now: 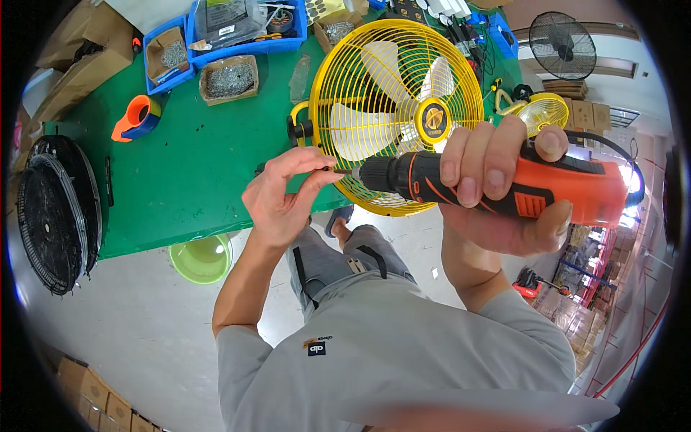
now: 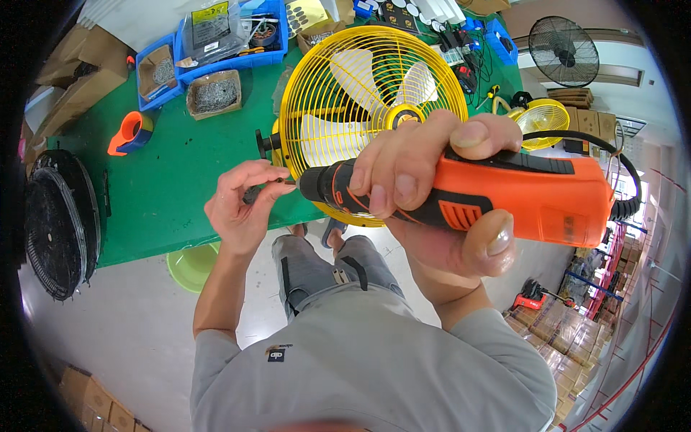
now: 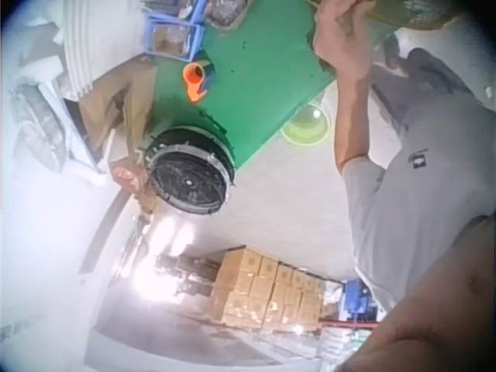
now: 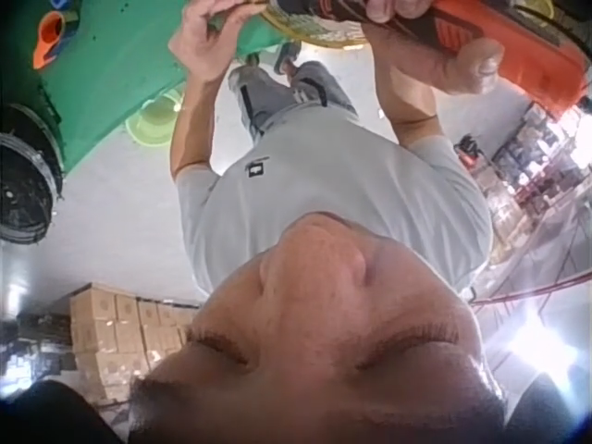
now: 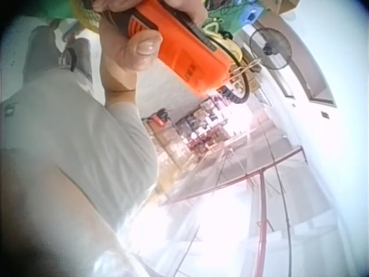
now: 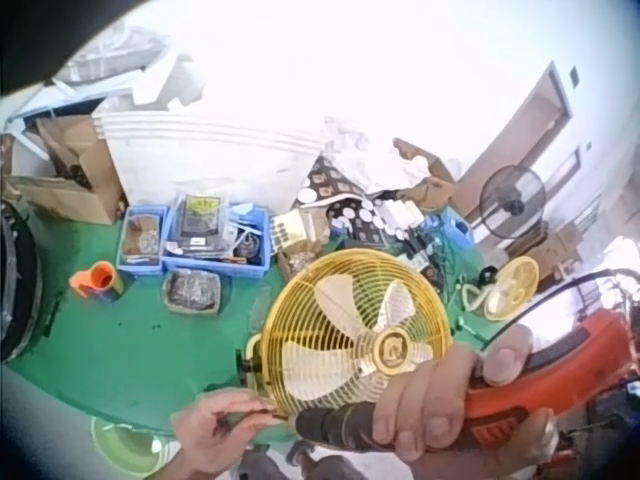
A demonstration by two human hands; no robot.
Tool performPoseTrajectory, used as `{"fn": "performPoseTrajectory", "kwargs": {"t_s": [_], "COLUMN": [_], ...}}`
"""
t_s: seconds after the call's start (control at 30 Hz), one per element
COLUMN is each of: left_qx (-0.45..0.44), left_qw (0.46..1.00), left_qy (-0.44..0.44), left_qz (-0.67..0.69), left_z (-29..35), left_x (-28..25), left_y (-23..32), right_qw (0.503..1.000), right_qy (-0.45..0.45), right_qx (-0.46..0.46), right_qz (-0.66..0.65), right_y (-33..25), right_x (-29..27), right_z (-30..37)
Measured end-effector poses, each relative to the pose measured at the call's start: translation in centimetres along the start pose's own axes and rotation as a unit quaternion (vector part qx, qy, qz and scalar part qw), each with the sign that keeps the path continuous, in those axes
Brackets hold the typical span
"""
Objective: Assembling a portable industrial fan by installing the blade and safety cage.
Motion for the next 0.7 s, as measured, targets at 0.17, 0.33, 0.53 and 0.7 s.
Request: {"fn": "performPoseTrajectory", "kwargs": {"t_s": [0.17, 0.33, 0.53, 0.7], "left_qx": [0.008, 0.013, 0.061, 0.036], "left_qw": [1.000, 0.999, 0.994, 0.994], "left_qy": [-0.009, -0.033, -0.072, -0.042], "left_qz": [-0.017, -0.041, -0.061, -0.096], "left_z": [0.1, 0.1, -1.1, -4.1], "left_x": [0.4, 0.6, 0.8, 1.0], "left_y": [0.6, 0.4, 0.4, 0.0], "right_qw": [0.999, 0.999, 0.996, 0.999], "right_qy": [0.034, 0.048, 0.064, 0.045], "right_qx": [0.002, 0.018, 0.044, -0.014], "right_qz": [-0.006, -0.006, -0.037, -0.008], "right_y": [0.2, 0.4, 1.3, 1.9], "right_x": [0.0, -0.3, -1.0, -2.5], "right_z": [0.5, 0.6, -0.4, -2.0]}}
Point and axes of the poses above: each hand's wrist, its own z-axis away from the middle knuckle, its own x-axis out of the palm, y = z × x, the point moved 1 cm from there along -z, towards the middle knuckle, and after that the axes turned 3 degrees about z, right-handed, at the moved point
